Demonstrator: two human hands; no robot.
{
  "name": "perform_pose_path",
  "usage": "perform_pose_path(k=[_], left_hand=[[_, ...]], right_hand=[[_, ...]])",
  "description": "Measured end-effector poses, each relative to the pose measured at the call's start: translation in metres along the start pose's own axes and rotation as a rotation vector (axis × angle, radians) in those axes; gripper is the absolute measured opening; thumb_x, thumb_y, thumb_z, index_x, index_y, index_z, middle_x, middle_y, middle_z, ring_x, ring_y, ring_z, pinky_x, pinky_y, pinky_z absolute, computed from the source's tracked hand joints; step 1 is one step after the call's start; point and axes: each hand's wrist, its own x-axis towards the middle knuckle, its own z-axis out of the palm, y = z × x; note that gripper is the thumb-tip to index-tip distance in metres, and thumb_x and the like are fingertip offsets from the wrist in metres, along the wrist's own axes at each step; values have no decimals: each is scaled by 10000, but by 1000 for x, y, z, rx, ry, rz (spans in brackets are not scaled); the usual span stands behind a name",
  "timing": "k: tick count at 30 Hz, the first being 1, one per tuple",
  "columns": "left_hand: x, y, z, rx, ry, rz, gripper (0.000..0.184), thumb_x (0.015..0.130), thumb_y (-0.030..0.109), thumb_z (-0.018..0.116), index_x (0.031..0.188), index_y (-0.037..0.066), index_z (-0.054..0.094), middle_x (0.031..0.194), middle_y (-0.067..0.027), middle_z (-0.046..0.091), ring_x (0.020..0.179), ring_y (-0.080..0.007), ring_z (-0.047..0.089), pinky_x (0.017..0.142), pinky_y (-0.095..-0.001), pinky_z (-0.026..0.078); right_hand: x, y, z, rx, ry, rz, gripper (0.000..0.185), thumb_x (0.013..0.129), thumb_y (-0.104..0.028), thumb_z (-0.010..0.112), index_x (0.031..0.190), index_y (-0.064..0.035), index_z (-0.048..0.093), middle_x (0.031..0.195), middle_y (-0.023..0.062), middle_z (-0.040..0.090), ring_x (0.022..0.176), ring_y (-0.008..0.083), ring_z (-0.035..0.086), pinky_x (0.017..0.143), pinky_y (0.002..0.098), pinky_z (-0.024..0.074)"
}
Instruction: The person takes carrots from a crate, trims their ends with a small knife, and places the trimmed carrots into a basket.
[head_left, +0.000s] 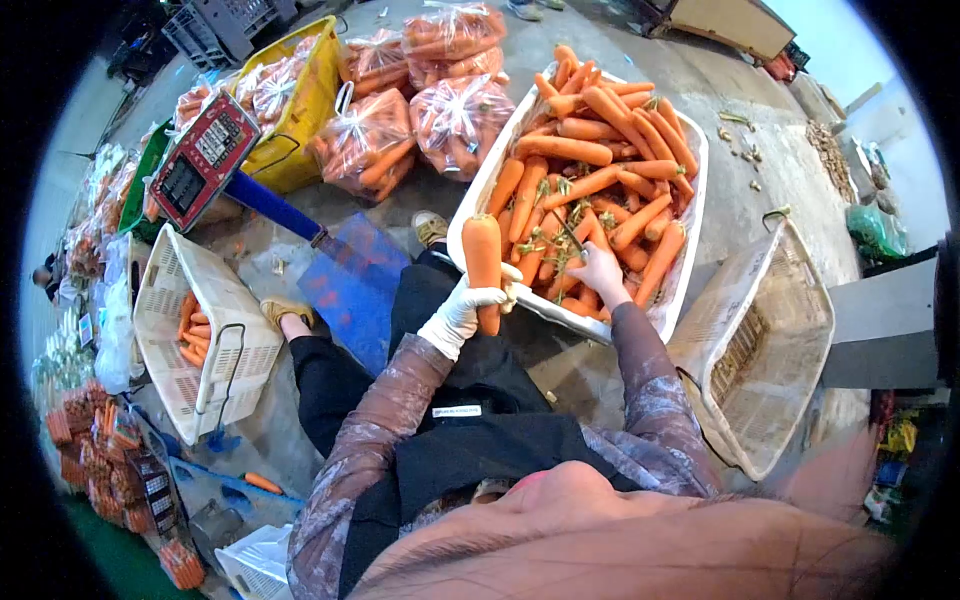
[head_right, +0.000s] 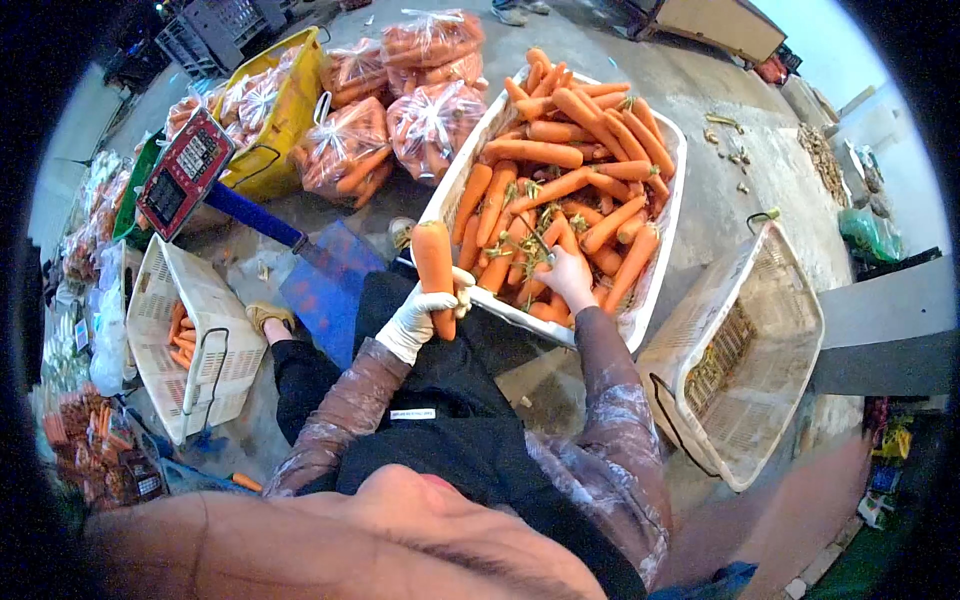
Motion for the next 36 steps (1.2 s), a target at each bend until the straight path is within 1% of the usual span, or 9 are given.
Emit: perform_pose_path(k=[3,7,12,14,16,20,21,28,36], left_hand=[[3,-5,5,13,14,99,593,674,165,661,1219,-24,524,1121,-134,618,1007,-248,618,894,-325,476],[4,13,25,192,-10,211,707,691,130,687,1324,-13,407,1147,-115,593,1004,-215,608,902,-340,473],[27,38,65,1223,-79,709,799,623,205,778,1307,-14,429,1157,-191,565,1092,-295,556,947,-338,438],[32,16,60,1019,-24,515,789,643,186,769,1316,-26,417,1171,-165,570,1039,-273,581,899,-336,468],[31,-7,46,250,-59,76,716,666,140,744,1291,-28,438,1120,-129,594,952,-236,605,839,-324,492],[8,-9,27,-33,-17,-122,529,707,65,687,1199,-7,507,1025,-85,617,872,-162,604,782,-286,489],[5,-12,24,-32,-10,-134,529,707,65,687,1199,-7,507,1025,-85,617,872,-162,604,782,-286,489],[-4,-12,27,143,68,28,498,691,58,697,1154,20,518,1009,-35,580,872,-128,564,756,-261,471],[-5,-15,25,283,148,28,497,652,118,723,1102,22,536,927,-26,586,807,-123,565,710,-274,472]], right_hand=[[-24,-29,-40,-73,126,20,537,659,-422,745,1074,-135,560,824,165,669,793,344,657,696,446,522],[-72,-63,-119,168,378,-15,537,663,-407,780,1080,-126,592,748,145,665,696,304,661,620,398,521],[-83,-82,-148,935,186,-146,411,772,-290,755,1034,-17,594,747,-18,625,574,94,557,535,223,448],[-81,-84,-154,1372,-70,121,250,821,-280,712,882,-76,580,599,-47,519,408,13,399,337,176,288],[-76,-75,-147,1391,165,126,244,838,-287,695,885,-74,587,575,-45,504,416,16,419,357,168,297],[-87,-68,-128,192,749,-322,124,797,-195,688,808,-101,608,544,66,583,468,209,596,436,334,443],[-102,-73,-125,39,594,-272,96,785,-158,679,804,-85,620,630,109,620,550,259,633,505,370,478],[-107,-75,-106,-49,547,-299,115,691,-149,658,728,-98,561,600,117,597,560,298,618,525,410,489],[-119,-65,-101,-167,461,-237,160,790,-194,623,712,-84,536,592,114,604,533,299,617,504,421,485]])
